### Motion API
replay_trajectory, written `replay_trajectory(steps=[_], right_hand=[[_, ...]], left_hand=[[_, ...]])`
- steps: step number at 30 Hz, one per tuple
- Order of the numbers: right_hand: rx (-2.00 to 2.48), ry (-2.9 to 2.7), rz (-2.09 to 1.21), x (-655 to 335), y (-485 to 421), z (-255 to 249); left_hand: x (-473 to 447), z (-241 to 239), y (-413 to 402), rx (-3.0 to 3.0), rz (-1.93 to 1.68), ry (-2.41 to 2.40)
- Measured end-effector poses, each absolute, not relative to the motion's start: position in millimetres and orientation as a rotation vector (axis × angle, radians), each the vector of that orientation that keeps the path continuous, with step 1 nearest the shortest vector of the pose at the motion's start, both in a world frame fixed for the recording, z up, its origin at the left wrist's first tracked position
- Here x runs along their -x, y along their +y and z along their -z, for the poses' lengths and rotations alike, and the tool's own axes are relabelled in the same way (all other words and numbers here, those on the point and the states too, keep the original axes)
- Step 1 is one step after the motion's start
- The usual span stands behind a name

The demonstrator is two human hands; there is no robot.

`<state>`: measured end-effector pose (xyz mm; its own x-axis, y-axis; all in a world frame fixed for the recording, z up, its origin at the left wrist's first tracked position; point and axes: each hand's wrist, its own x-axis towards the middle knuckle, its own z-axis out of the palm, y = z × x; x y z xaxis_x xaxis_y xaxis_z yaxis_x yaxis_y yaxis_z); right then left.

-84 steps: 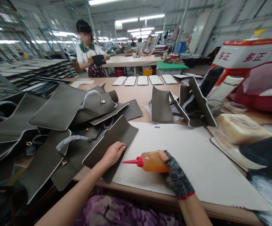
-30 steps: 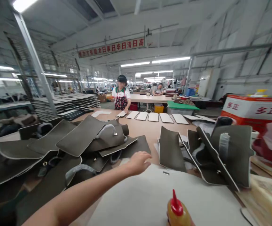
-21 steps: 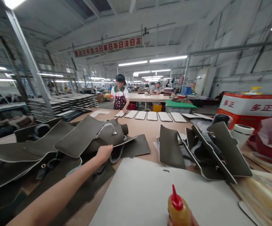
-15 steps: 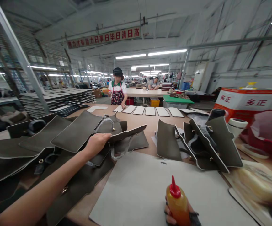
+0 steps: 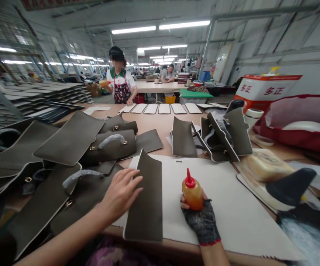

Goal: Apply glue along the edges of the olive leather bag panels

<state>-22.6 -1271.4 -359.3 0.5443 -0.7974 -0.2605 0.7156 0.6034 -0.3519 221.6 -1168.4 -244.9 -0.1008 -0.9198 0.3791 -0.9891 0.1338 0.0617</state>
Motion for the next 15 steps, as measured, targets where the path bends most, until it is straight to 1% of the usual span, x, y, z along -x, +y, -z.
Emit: replay_trajectory(steps=[2, 4, 7, 10, 12, 15], right_hand=[[0.216, 0.401, 0.906, 21.9, -1272.0, 359.7], [0.213, 0.382, 0.904, 21.6, -1271.7, 359.7], [0.205, 0.381, 0.912, 21.9, -1271.0, 359.5], [0.201, 0.411, 0.902, 21.8, -1271.2, 359.1], [0.199, 0.446, 0.906, 21.1, -1271.5, 358.5], [0.206, 0.533, 0.927, 18.8, -1271.4, 358.1]], left_hand=[[-186.6, 247.4, -1159.6, -1.814, -0.265, -2.124], [-166.2, 256.6, -1153.0, -1.825, -0.078, -2.214], [-168.3, 277.2, -1150.7, -1.922, 0.178, -2.331], [-195.2, 286.0, -1156.2, -1.932, 0.201, -2.413], [-210.0, 282.4, -1163.7, -1.93, 0.214, -2.458], [-210.3, 278.1, -1180.7, -2.098, 0.157, -2.402]])
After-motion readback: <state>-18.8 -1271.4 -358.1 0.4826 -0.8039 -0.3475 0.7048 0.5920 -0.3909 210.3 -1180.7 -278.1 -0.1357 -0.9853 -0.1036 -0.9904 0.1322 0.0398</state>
